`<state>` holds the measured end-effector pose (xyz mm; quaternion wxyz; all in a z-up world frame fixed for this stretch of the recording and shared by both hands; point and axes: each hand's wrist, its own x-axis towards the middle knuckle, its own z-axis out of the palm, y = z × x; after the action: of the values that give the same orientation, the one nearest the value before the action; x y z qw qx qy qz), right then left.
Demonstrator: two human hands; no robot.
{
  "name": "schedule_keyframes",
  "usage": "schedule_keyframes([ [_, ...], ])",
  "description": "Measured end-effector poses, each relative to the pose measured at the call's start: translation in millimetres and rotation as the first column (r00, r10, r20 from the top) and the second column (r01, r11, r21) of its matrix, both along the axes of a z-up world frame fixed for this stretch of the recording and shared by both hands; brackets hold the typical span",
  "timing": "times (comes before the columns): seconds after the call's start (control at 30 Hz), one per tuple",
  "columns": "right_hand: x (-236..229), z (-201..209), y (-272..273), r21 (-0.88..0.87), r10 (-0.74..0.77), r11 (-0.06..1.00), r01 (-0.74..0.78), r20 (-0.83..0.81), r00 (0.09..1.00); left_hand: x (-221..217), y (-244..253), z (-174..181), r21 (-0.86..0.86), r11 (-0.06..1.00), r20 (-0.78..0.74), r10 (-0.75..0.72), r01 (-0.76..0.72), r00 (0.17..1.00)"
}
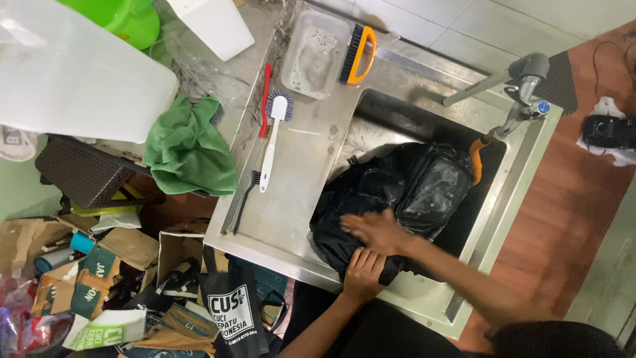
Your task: The person cleans a black bag in a sink by scrubbing the exterior with a sponge and rinsing it with water from a faucet.
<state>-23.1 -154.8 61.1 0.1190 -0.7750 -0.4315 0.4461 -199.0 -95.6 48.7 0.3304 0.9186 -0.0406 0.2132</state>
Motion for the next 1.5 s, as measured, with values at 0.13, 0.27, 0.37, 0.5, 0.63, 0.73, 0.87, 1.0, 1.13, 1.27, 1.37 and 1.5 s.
schedule_keyframes([
  [0.13,33.4,-24.9,-34.1,-0.101,0.037,0.995,0.008,0.436,0.899,-1.9,1.7,1.9,0.101,0.995,-0.021,0.011,-0.009,1.0],
  [0.27,-1.3,-9.8,-36.9,-0.074,-0.113,0.991,0.107,-0.077,0.991,7.5,5.1,8.1,0.075,0.996,-0.062,-0.038,0.042,0.997],
  [0.37,7.5,5.6,-63.5,0.146,0.035,0.988,-0.051,0.106,0.994,3.1,1.2,3.1,0.061,0.998,-0.005,-0.008,0.008,1.0],
  [0.5,82.8,-65.9,-59.4,0.039,0.006,0.998,-0.039,0.618,0.786,3.4,-4.4,-13.5,0.104,0.995,0.016,-0.007,0.005,1.0],
  [0.63,130.2,-82.0,-73.1,-0.122,-0.135,0.938,0.324,0.732,0.668,-3.6,-6.4,-22.7,0.135,0.991,-0.056,-0.015,0.022,0.998],
  [0.73,78.7,-31.2,-81.3,0.196,-0.301,0.953,0.23,0.686,0.663,-8.4,-2.1,-22.3,0.11,0.993,-0.081,-0.04,0.048,0.996],
  [0.87,37.6,27.2,-114.6,0.182,-0.179,0.979,0.089,0.563,0.807,-0.6,-7.9,-34.0,0.158,0.986,-0.09,-0.041,0.055,0.995],
  [1.0,80.0,-18.3,-128.1,0.21,-0.369,0.92,0.332,0.752,0.547,-0.6,-13.4,-32.6,0.231,0.969,-0.213,-0.042,0.092,0.976],
  [1.13,16.1,-23.0,-125.4,0.343,-0.43,0.901,0.264,0.633,0.644,-2.0,-0.3,-37.1,0.213,0.969,-0.148,-0.096,0.126,0.984],
  [1.27,45.0,-6.8,-150.4,0.422,-0.504,0.842,0.335,0.397,0.767,-5.2,-4.5,-42.3,0.172,0.979,-0.161,-0.081,0.109,0.984],
  [1.37,116.2,-24.9,-153.1,0.335,-0.504,0.838,0.432,0.778,0.375,2.2,-0.5,-35.8,0.201,0.975,-0.116,-0.071,0.093,0.991],
  [1.5,36.6,-12.0,-149.5,0.535,-0.707,0.702,0.471,0.607,0.364,-3.0,-1.5,-36.6,0.195,0.972,-0.172,-0.1,0.134,0.98],
])
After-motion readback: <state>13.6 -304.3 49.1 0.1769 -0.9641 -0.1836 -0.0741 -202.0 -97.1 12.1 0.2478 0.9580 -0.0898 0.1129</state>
